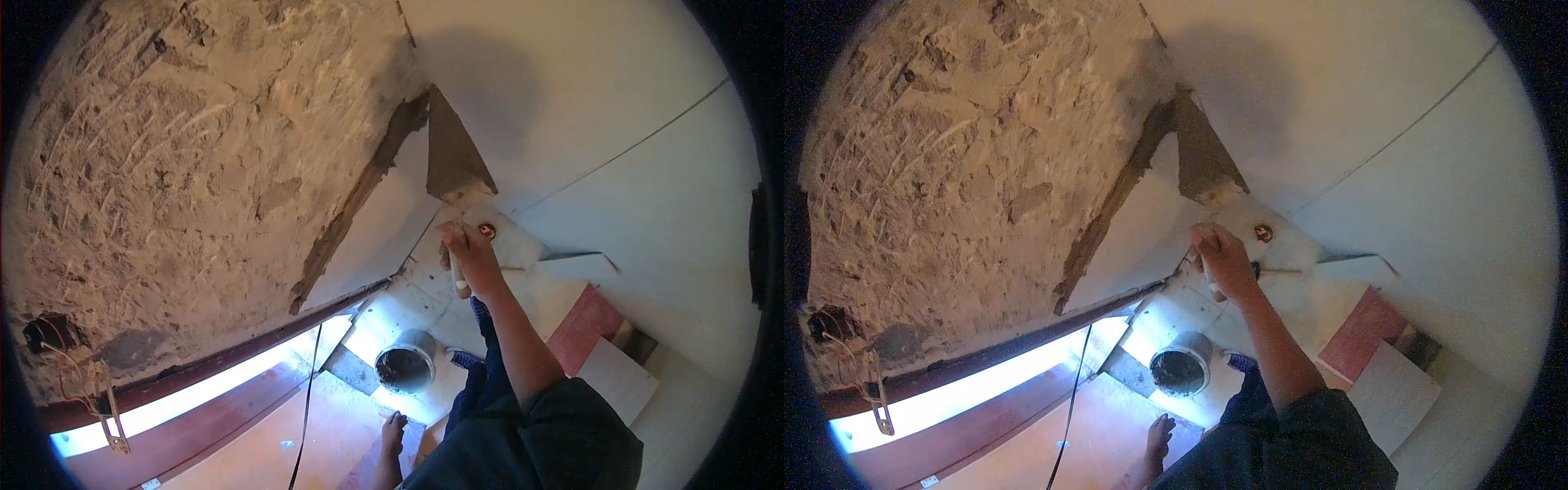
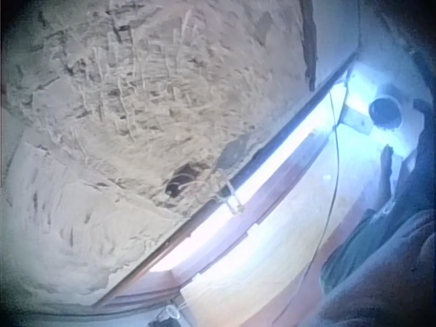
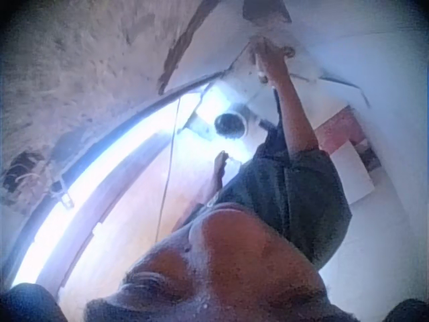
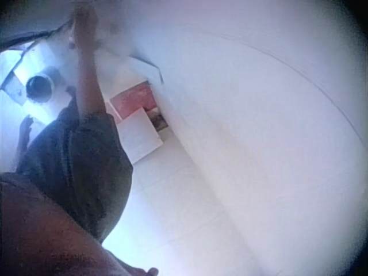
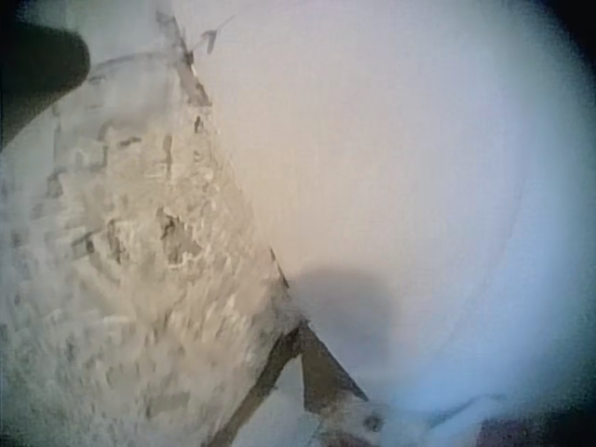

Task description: The person applies plaster to a ceiling and wall corner by hand and with a trowel, then uses a sanding block to smooth the surface.

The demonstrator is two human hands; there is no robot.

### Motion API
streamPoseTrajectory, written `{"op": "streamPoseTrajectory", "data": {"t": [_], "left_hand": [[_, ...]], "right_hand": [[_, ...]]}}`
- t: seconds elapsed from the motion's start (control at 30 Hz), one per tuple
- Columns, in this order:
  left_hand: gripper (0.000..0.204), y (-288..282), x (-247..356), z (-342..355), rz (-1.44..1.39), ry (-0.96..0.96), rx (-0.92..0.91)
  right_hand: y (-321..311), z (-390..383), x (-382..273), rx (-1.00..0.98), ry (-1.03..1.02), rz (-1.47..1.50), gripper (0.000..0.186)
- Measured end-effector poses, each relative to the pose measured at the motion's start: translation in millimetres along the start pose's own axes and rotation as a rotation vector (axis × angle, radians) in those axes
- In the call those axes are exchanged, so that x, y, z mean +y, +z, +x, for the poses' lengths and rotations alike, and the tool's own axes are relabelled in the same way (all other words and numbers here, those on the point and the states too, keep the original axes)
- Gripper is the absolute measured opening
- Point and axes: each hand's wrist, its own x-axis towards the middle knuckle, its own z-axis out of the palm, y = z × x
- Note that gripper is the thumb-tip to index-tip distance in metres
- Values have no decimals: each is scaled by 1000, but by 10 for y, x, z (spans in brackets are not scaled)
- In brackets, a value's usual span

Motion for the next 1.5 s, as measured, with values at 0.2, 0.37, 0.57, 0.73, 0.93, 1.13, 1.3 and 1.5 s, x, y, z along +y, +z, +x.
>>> {"op": "streamPoseTrajectory", "data": {"t": [0.2,0.37,0.57,0.73,0.93,1.13,1.3,1.5], "left_hand": [[52,-92,-216,43,26,-20,-38],[50,-79,-312,-16,-7,-55,-47],[48,-52,-332,-116,-46,-49,-4],[48,-49,-330,-94,-84,-56,-21],[47,7,-208,-37,-50,-5,-53],[47,-83,-219,-39,-103,8,-55],[46,-114,-207,-99,-111,14,-63],[47,-127,-197,-152,-113,2,-58]], "right_hand": [[215,-176,502,-42,68,92,35],[790,-209,440,-58,267,532,35],[819,-211,8,-111,242,622,39],[731,-164,-143,-159,325,551,41],[947,-300,-181,-203,417,664,42],[1399,-484,141,-246,514,685,48],[1691,-450,413,-177,463,618,49],[1754,-834,177,-148,571,440,43]]}}
